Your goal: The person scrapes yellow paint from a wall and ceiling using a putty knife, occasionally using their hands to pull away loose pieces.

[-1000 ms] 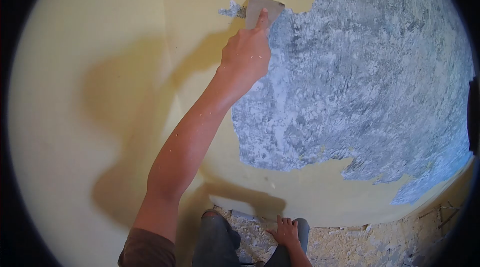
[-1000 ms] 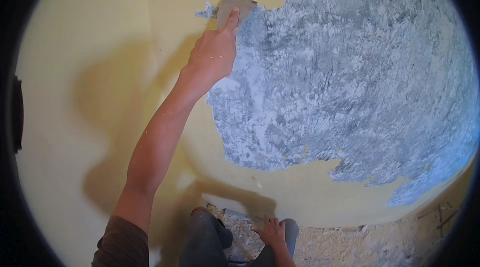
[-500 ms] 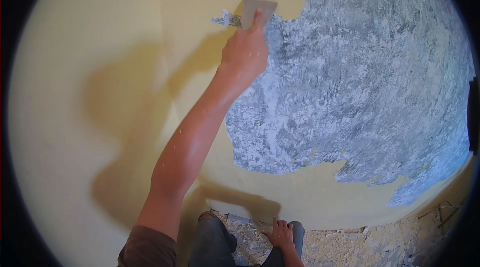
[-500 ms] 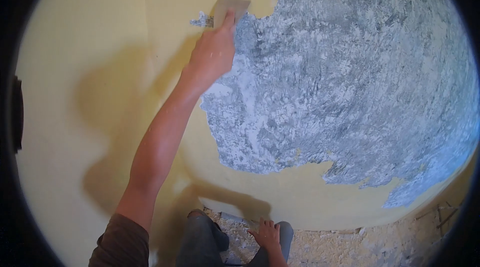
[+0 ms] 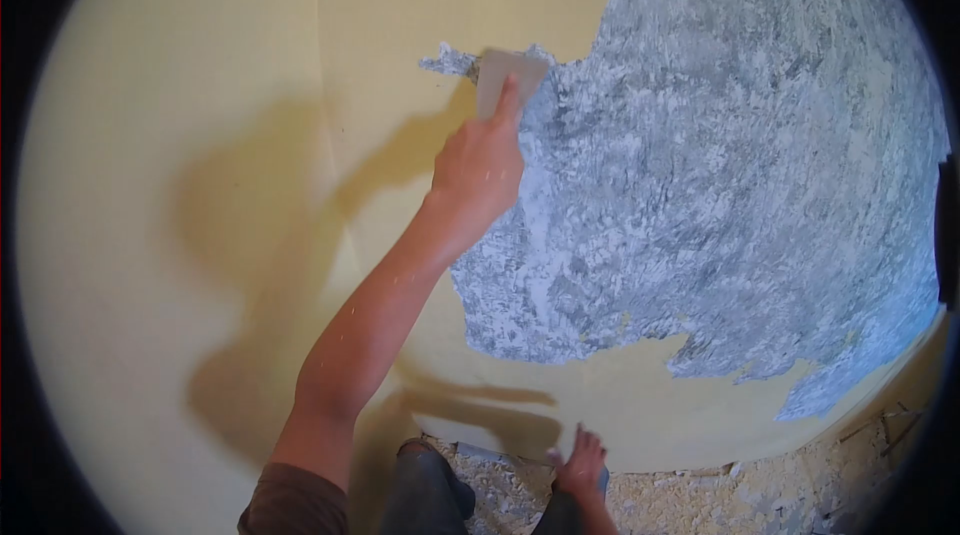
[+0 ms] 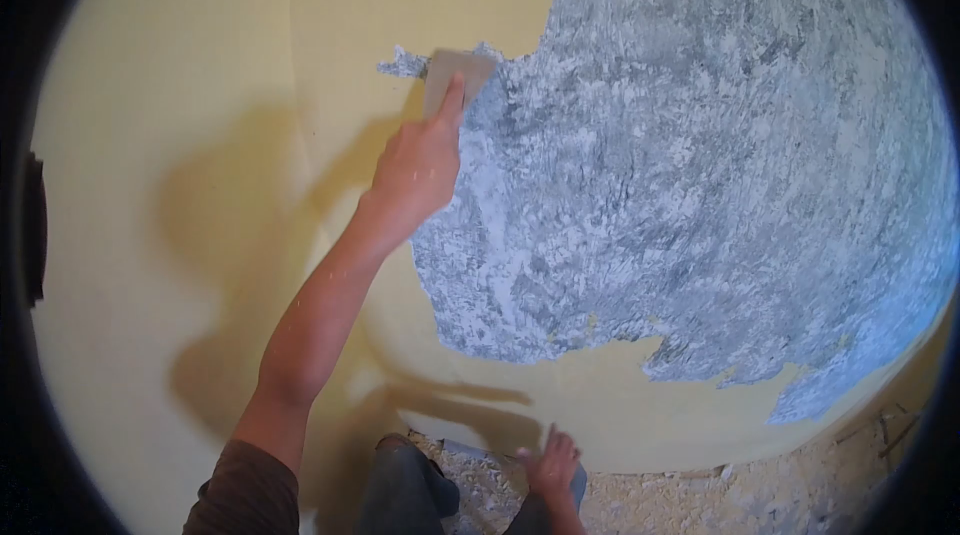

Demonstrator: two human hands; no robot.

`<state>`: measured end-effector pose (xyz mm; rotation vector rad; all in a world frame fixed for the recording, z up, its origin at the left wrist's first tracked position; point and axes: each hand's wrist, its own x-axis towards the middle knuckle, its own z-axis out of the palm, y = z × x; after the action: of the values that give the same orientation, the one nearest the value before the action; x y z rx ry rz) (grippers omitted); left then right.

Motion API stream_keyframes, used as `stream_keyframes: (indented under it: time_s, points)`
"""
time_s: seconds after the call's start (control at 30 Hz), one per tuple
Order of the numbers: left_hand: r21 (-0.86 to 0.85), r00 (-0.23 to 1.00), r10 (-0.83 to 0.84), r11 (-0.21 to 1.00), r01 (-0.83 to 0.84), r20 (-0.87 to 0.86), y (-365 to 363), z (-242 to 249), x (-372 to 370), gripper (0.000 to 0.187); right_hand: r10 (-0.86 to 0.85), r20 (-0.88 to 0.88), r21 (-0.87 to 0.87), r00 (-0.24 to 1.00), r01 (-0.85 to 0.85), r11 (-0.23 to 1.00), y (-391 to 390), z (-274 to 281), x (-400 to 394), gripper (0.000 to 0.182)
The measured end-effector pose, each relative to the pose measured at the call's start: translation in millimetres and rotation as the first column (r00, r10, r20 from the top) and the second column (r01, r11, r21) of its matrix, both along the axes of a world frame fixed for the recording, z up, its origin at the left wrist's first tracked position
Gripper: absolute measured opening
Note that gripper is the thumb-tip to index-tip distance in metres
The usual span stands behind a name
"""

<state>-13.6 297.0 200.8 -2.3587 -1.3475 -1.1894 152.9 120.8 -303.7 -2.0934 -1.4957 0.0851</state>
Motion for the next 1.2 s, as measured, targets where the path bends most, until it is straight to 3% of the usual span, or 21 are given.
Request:
stream_keyframes:
  time_s: [0.07, 0.1, 0.13, 0.23, 0.33, 0.47, 0.53, 0.77, 0.83, 0.87, 0.93, 1.03, 1.17, 1.2]
  points:
    - [-0.095, 0.998, 0.013, 0.995, -0.019, -0.061, 0.8, -6.1, -3.8, 0.05, -0.157, 0.094, 0.223, 0.983, 0.133, 0.966, 19.9, 43.0, 40.2, 0.094]
    - [-0.034, 0.999, 0.005, 0.999, -0.007, -0.053, 3.5, -4.2, -4.2, 0.05, -0.206, 0.087, 0.237, 0.975, 0.181, 0.955, 29.1, 85.0, 63.7, 0.1]
    - [0.032, 0.999, -0.006, 0.999, 0.008, -0.045, 6.8, 0.3, -4.2, 0.05, -0.265, 0.203, 0.394, 0.942, 0.169, 0.903, 40.5, 124.6, 89.3, 0.099]
    - [0.048, 0.998, -0.023, 0.999, 0.025, -0.053, 7.9, 20.2, -5.1, 0.05, -0.4, 0.445, 0.745, 0.801, -0.083, 0.662, 62.2, 279.9, 131.4, 0.086]
    - [0.079, 0.999, 0.004, 0.997, -0.001, -0.035, 5.9, 7.0, -5.3, 0.051, -0.526, 0.374, 0.871, 0.764, -0.094, 0.482, 85.4, 395.1, 146.0, 0.082]
    - [-0.036, 0.996, 0.004, 0.999, -0.007, -0.084, 8.6, 10.8, -1.4, 0.051, -0.646, 0.296, 0.937, 0.704, -0.081, 0.341, 111.6, 481.5, 173.0, 0.081]
    - [0.056, 1.0, -0.011, 0.998, 0.012, -0.024, 16.5, 17.9, 5.8, 0.052, -0.725, 0.284, 0.945, 0.627, -0.054, 0.324, 125.2, 500.6, 183.1, 0.079]
    - [0.078, 1.0, -0.004, 0.997, 0.006, -0.024, 14.4, 1.1, 7.4, 0.055, -0.682, 0.353, 0.926, 0.641, -0.137, 0.351, 124.0, 499.0, 190.4, 0.076]
    - [-0.016, 0.996, 0.006, 1.0, -0.007, -0.086, 10.1, -1.2, 4.8, 0.076, -0.677, 0.342, 0.928, 0.652, -0.124, 0.35, 125.6, 498.9, 190.2, 0.075]
    - [-0.015, 0.997, 0.005, 1.0, -0.007, -0.082, 11.9, -0.3, 6.8, 0.076, -0.678, 0.344, 0.928, 0.65, -0.127, 0.349, 125.4, 499.6, 191.6, 0.075]
    - [0.108, 0.999, -0.025, 0.994, 0.029, -0.033, 20.1, 7.2, 8.6, 0.055, -0.682, 0.338, 0.931, 0.649, -0.124, 0.343, 127.5, 498.9, 191.7, 0.074]
    - [0.218, 1.0, -0.023, 0.976, 0.024, -0.01, 20.1, 33.1, 19.2, 0.056, -0.675, 0.342, 0.931, 0.654, -0.135, 0.34, 127.7, 498.7, 192.8, 0.074]
    - [0.197, 0.999, -0.035, 0.98, 0.035, -0.003, 9.9, 36.4, 17.7, 0.056, -0.672, 0.34, 0.931, 0.658, -0.135, 0.34, 126.8, 497.4, 192.7, 0.073]
    - [0.128, 0.999, -0.017, 0.992, 0.022, -0.041, 3.4, 30.6, 13.2, 0.065, -0.671, 0.34, 0.931, 0.659, -0.132, 0.341, 126.7, 496.7, 192.4, 0.073]
